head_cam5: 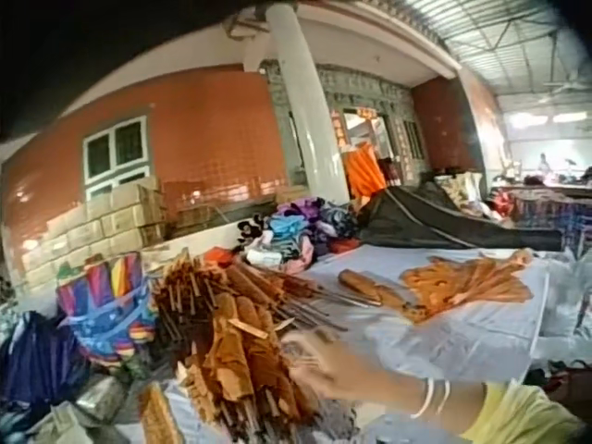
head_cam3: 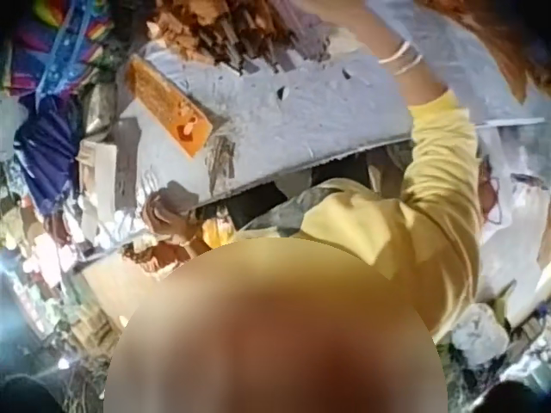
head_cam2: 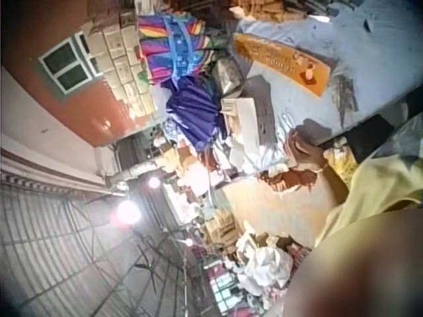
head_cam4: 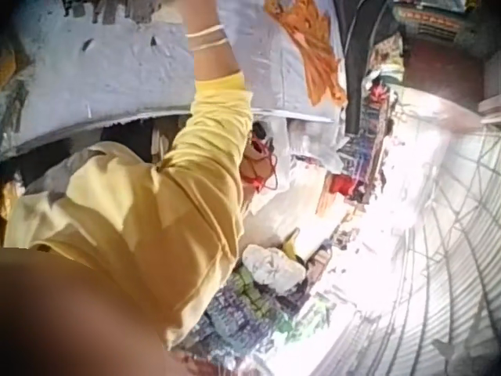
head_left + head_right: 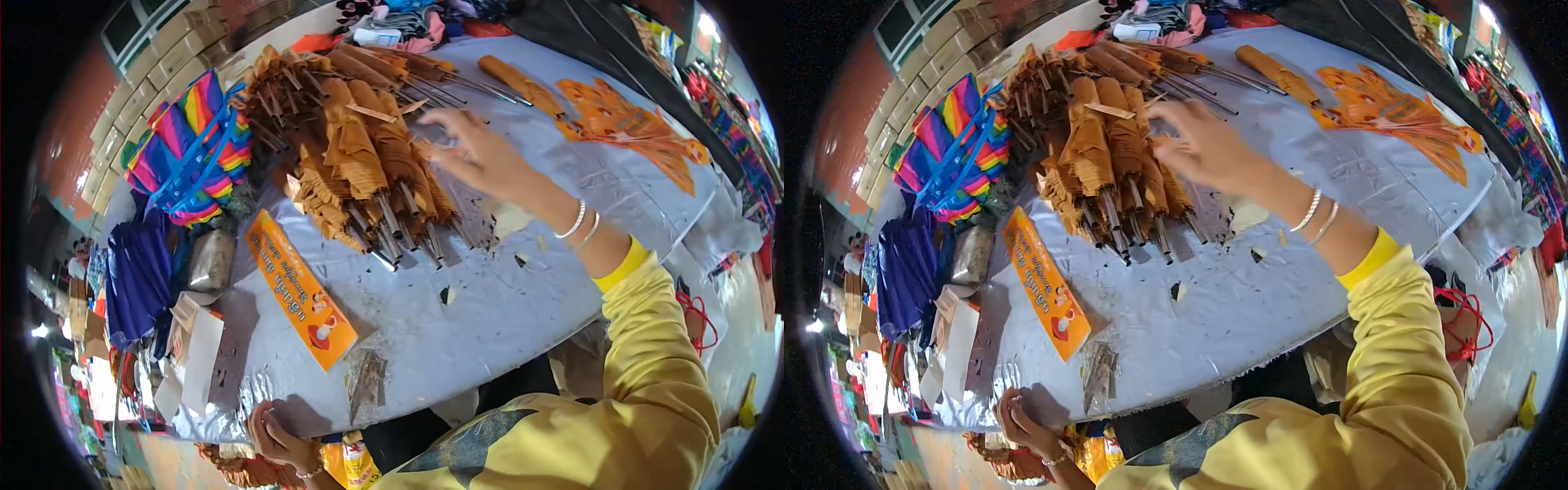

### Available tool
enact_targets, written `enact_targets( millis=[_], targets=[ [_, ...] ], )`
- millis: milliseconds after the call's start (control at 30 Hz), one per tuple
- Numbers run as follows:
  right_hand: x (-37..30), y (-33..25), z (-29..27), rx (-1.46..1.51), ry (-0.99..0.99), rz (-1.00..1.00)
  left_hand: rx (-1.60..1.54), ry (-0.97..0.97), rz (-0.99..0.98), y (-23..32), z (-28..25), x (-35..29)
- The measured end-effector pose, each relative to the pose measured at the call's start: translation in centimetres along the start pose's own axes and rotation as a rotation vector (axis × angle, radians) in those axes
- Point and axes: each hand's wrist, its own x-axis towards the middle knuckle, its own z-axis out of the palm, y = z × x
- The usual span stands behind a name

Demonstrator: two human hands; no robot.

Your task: Packaging incense sticks into orange plastic wrappers at a production table.

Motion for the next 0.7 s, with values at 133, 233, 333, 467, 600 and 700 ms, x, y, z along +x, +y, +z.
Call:
enact_targets(
  millis=[133, 233, 333, 467, 600, 700],
  targets=[
    [2.0, -4.8, 0.5, -0.107, -0.101, -0.100, 0.020, -0.025, -0.008, 1.4, 0.4, 0.5],
    [2.4, -6.3, 1.2, -0.208, -0.197, -0.080, 0.040, -0.044, 0.021, 1.3, 0.2, 0.6],
    [1.6, -6.4, 2.1, -0.231, -0.351, -0.030, 0.035, -0.050, 0.038, 0.8, 0.0, 0.3],
    [1.4, -5.6, 0.5, -0.195, -0.443, 0.158, 0.003, -0.027, 0.093, -0.1, -0.2, 0.3],
    [0.4, -1.3, -1.7, 0.401, -0.137, 0.299, -0.021, -0.038, 0.148, 0.4, 0.2, 0.9],
    [-2.7, -2.9, -6.4, 0.665, -0.112, 0.641, -0.008, -0.047, 0.099, 1.7, 0.0, 1.4]
  ],
)
